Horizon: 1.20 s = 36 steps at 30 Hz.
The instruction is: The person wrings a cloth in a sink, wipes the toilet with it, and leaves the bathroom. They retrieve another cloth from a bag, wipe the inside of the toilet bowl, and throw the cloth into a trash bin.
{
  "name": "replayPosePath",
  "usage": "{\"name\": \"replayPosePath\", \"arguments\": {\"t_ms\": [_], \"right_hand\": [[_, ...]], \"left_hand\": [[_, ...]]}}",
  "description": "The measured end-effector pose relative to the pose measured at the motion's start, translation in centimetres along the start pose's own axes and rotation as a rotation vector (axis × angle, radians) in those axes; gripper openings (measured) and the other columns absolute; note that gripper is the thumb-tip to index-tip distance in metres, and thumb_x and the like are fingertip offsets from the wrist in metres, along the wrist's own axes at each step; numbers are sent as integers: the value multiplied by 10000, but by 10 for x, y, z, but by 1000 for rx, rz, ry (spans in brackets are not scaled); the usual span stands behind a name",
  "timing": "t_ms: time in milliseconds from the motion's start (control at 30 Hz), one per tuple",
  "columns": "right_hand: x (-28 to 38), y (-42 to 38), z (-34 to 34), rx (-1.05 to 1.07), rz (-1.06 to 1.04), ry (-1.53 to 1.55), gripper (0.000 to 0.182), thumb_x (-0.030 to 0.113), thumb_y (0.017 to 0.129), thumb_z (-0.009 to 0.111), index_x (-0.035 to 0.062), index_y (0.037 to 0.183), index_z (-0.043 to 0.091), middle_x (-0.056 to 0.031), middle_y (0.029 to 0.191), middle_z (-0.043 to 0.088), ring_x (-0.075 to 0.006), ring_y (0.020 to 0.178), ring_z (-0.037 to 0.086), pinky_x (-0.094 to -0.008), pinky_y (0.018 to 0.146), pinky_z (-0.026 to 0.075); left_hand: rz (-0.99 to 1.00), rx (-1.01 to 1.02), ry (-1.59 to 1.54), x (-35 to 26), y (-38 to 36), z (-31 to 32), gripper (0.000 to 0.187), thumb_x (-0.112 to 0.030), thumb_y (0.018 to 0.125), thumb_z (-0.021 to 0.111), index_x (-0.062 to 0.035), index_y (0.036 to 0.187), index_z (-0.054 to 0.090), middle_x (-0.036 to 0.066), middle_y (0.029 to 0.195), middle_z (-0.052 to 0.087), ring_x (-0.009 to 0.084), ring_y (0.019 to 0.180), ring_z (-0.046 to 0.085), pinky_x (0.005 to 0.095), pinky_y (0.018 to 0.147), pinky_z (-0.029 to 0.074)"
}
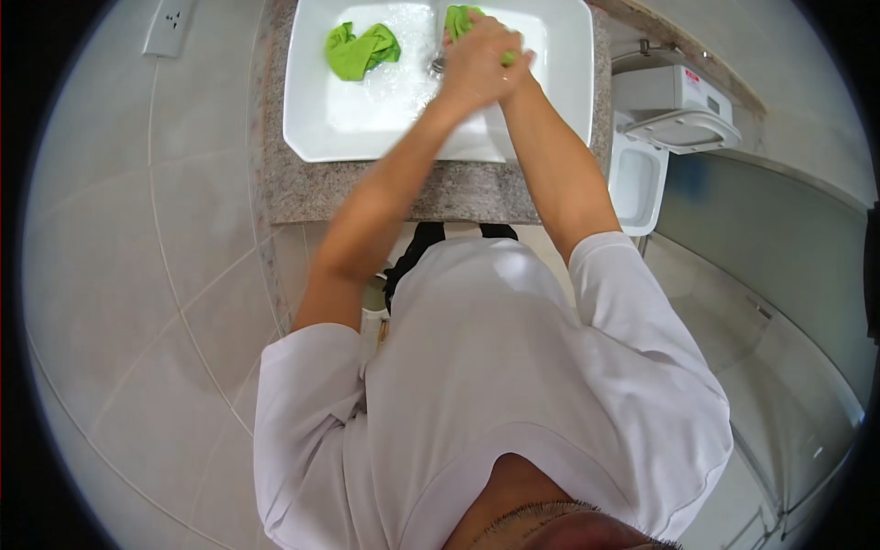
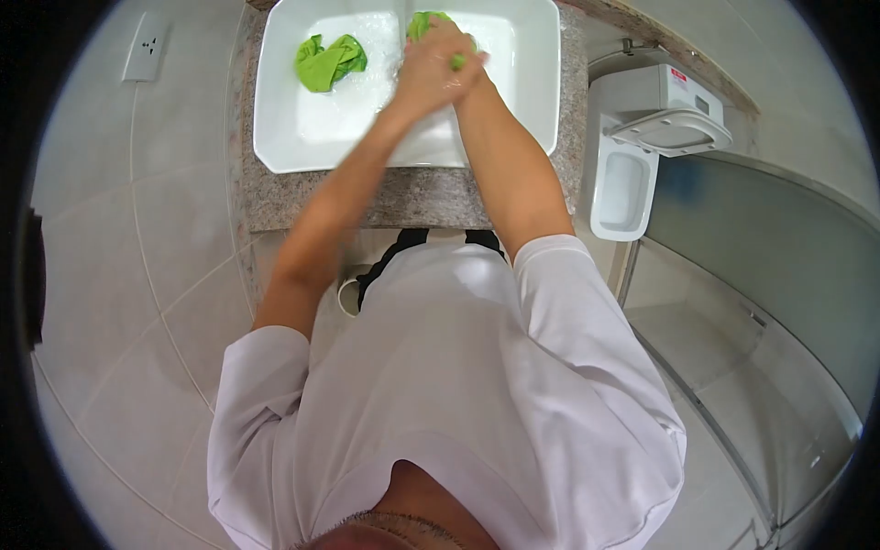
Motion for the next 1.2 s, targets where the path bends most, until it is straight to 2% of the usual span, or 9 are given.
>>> {"name": "replayPosePath", "arguments": {"t_ms": [133, 200, 400, 467, 533, 800, 900, 1133, 1200], "right_hand": [[-5, 1, -3, -190, -78, -241, 201, 260, 1046, 501, 75, 1038, 580, -126, 925, 652, -255, 848, 627, -398, 734, 540], [-15, -9, 7, -316, -87, -471, 256, 299, 1063, 458, 78, 1043, 586, -125, 904, 648, -281, 825, 634, -414, 708, 553], [26, -3, -14, -406, -143, -549, 265, 256, 1063, 439, 44, 1108, 592, -140, 989, 654, -287, 897, 664, -463, 745, 595], [36, 5, 8, -323, 128, -1579, 296, 337, 993, 539, 135, 1160, 676, -99, 1202, 663, -295, 1155, 612, -592, 869, 533], [59, 48, 27, 17, -152, -2466, 251, 271, 918, 595, 106, 998, 766, -83, 1027, 719, -277, 1038, 659, -505, 887, 531], [46, 6, 104, -223, -266, -1389, 211, 235, 935, 659, 48, 960, 755, -50, 933, 730, -187, 894, 675, -343, 821, 518], [62, 2, 115, -68, -291, -1242, 207, 244, 946, 670, 48, 902, 722, -27, 858, 684, -165, 811, 635, -338, 827, 511], [33, 2, 28, -378, -143, -491, 465, 418, 1055, 476, -2, 1138, 661, -179, 1089, 697, -311, 955, 693, -472, 843, 580], [42, 11, -16, -376, -299, -582, 322, 343, 1083, 406, 86, 1027, 592, -95, 1040, 670, -262, 931, 652, -401, 787, 581]], "left_hand": [[-189, -12, 197, 76, -1, 45, 318, -255, 956, 561, -2, 798, 670, 219, 817, 685, 408, 774, 658, 478, 709, 526], [-688, -190, -424, 143, -6, 12, 354, -273, 982, 525, -11, 798, 675, 228, 790, 691, 419, 742, 669, 491, 673, 523], [-290, -294, -218, 135, -31, 27, 409, -328, 1012, 488, 15, 946, 701, 261, 951, 705, 446, 893, 673, 514, 796, 525], [-490, -16, -134, 215, -45, 35, 428, -342, 1017, 492, 35, 1006, 695, 255, 977, 712, 453, 912, 672, 522, 809, 520], [-491, -191, 18, 204, -34, -21, 363, -311, 1017, 529, 18, 984, 677, 224, 881, 702, 397, 806, 667, 479, 756, 519], [-256, -195, -320, 119, 26, -109, 216, -235, 924, 708, -29, 969, 662, 128, 769, 652, 234, 719, 614, 386, 698, 511], [-588, 501, 210, 162, -7, -82, 496, -237, 841, 789, -85, 1295, 660, 129, 1034, 734, 228, 1027, 696, 398, 834, 542], [-500, -199, -929, 185, -12, -9, 178, -205, 940, 604, -57, 1037, 626, 127, 924, 665, 238, 899, 669, 398, 792, 528], [-215, -261, -257, 90, -1, -11, 173, -212, 959, 563, -78, 977, 670, 190, 878, 664, 338, 834, 683, 444, 742, 535]]}}
Point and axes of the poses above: each hand's wrist, its own y-axis towards the middle knuckle, its own z-axis out of the palm, x = y × z, the point moved 10 cm from there along y, towards the middle knuckle
